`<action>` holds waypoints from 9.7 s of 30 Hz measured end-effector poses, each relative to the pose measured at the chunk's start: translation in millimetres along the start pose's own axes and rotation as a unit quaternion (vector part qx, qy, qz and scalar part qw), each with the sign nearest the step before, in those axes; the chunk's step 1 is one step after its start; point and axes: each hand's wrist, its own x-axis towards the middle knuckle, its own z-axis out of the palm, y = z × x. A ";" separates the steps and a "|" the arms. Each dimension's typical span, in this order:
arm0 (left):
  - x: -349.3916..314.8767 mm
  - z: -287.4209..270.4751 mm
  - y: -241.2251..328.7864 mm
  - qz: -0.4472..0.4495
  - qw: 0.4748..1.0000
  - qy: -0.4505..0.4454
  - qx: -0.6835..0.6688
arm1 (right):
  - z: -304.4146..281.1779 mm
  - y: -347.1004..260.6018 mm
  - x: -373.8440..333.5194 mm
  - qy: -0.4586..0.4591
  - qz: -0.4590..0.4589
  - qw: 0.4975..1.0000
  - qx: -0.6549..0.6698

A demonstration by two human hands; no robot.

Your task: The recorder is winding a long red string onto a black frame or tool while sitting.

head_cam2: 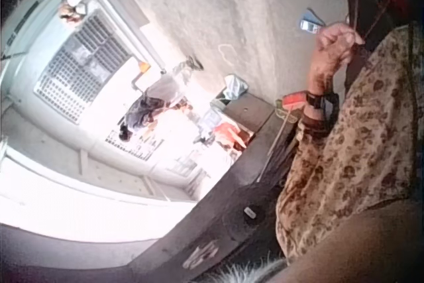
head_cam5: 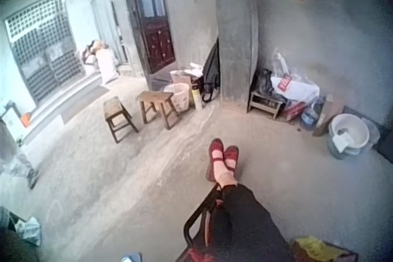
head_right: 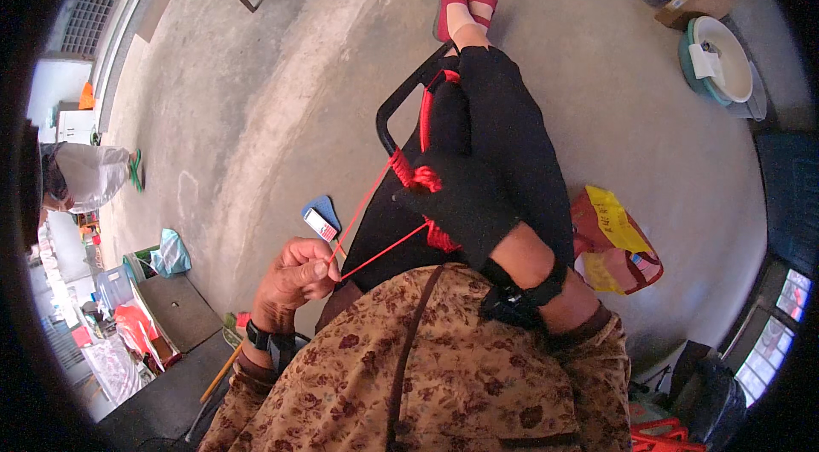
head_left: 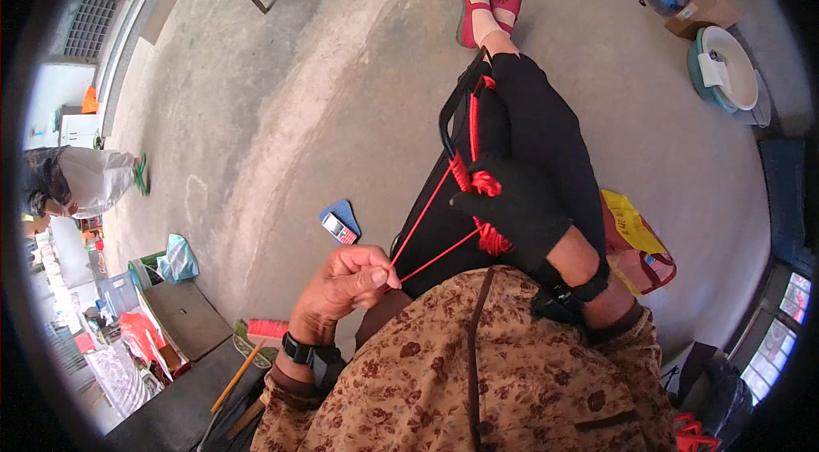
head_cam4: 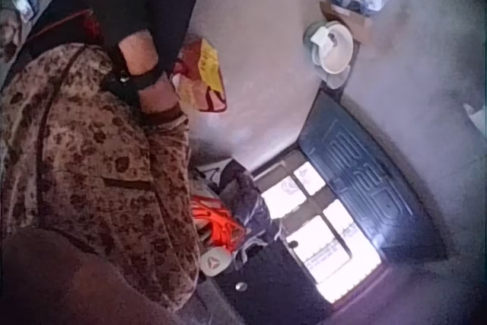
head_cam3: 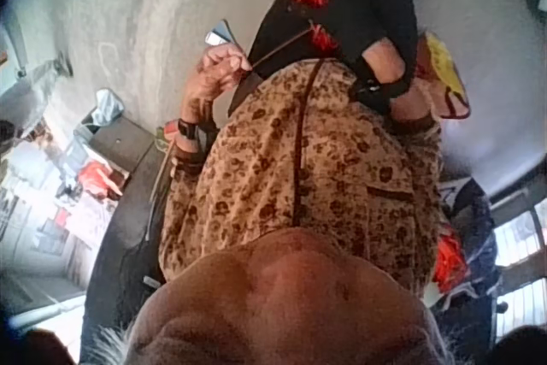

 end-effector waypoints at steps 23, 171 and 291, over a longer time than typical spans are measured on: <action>140.4 16.9 9.1 0.166 0.968 0.072 0.177 | -14.3 13.1 38.8 0.012 -0.060 0.997 0.045; 105.1 -10.1 54.9 0.334 0.893 0.242 0.182 | -59.1 6.7 25.3 0.187 -0.141 0.972 0.016; 97.7 21.7 -37.6 0.260 0.933 0.136 0.207 | 45.5 34.8 16.4 -0.084 -0.113 0.986 0.094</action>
